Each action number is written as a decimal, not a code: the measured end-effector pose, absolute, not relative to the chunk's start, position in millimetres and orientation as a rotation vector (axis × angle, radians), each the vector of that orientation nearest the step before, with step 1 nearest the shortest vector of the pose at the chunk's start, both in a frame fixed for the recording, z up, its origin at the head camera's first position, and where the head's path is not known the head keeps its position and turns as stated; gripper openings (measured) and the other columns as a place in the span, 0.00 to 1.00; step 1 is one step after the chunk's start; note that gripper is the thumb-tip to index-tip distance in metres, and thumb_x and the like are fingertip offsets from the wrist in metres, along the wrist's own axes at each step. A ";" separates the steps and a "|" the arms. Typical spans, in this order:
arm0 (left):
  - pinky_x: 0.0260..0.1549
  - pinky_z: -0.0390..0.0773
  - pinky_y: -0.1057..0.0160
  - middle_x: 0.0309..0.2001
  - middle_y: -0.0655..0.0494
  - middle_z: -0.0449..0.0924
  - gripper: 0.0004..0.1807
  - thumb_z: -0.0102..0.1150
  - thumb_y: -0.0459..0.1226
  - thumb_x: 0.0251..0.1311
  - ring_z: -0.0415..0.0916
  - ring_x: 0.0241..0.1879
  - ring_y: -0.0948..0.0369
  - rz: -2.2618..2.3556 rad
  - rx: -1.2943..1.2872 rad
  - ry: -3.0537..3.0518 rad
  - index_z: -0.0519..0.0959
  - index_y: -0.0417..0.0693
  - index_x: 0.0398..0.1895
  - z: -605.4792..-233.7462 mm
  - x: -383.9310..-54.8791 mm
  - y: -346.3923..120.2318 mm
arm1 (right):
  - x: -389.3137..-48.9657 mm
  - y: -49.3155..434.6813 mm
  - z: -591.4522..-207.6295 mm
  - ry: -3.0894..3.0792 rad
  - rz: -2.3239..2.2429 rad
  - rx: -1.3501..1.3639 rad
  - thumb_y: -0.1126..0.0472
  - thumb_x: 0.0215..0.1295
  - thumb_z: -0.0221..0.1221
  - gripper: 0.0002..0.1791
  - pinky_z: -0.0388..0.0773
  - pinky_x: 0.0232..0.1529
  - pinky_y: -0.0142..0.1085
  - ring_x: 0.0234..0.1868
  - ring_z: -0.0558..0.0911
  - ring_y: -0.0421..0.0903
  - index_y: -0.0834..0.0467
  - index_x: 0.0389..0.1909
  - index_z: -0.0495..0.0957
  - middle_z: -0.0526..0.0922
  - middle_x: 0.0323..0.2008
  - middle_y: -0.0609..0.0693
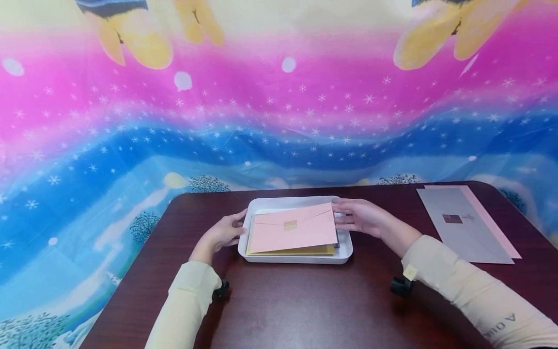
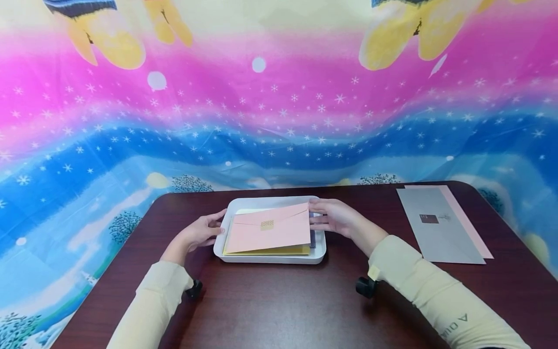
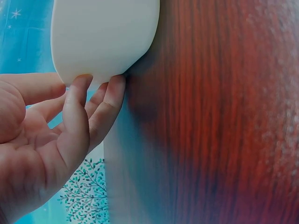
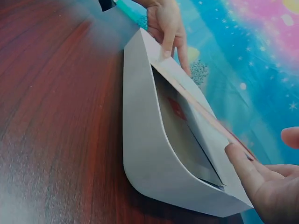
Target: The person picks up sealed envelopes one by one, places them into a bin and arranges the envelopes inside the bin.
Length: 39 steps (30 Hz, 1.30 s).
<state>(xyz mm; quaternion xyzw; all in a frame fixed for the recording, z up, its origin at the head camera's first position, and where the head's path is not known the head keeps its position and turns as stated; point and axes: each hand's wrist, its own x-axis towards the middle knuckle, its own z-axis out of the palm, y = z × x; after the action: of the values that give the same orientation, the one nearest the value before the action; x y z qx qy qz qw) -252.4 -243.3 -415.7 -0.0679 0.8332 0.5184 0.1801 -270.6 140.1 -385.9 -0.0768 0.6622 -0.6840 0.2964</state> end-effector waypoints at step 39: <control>0.55 0.80 0.50 0.69 0.33 0.69 0.38 0.51 0.27 0.75 0.73 0.64 0.45 1.456 -0.195 2.358 0.52 0.51 0.83 -416.0 -251.5 -242.2 | -248.5 221.1 -339.3 2.265 -1.563 -0.770 0.64 0.79 0.53 0.25 0.82 0.53 0.35 0.55 0.83 0.41 0.70 0.71 0.66 0.74 0.65 0.69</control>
<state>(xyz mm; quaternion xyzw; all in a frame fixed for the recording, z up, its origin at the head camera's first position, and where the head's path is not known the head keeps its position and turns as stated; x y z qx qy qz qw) -251.5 -242.2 -416.0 -0.0691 0.8349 0.5153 0.1807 -248.5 221.1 -339.3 -0.2667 0.7846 -0.5416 0.1415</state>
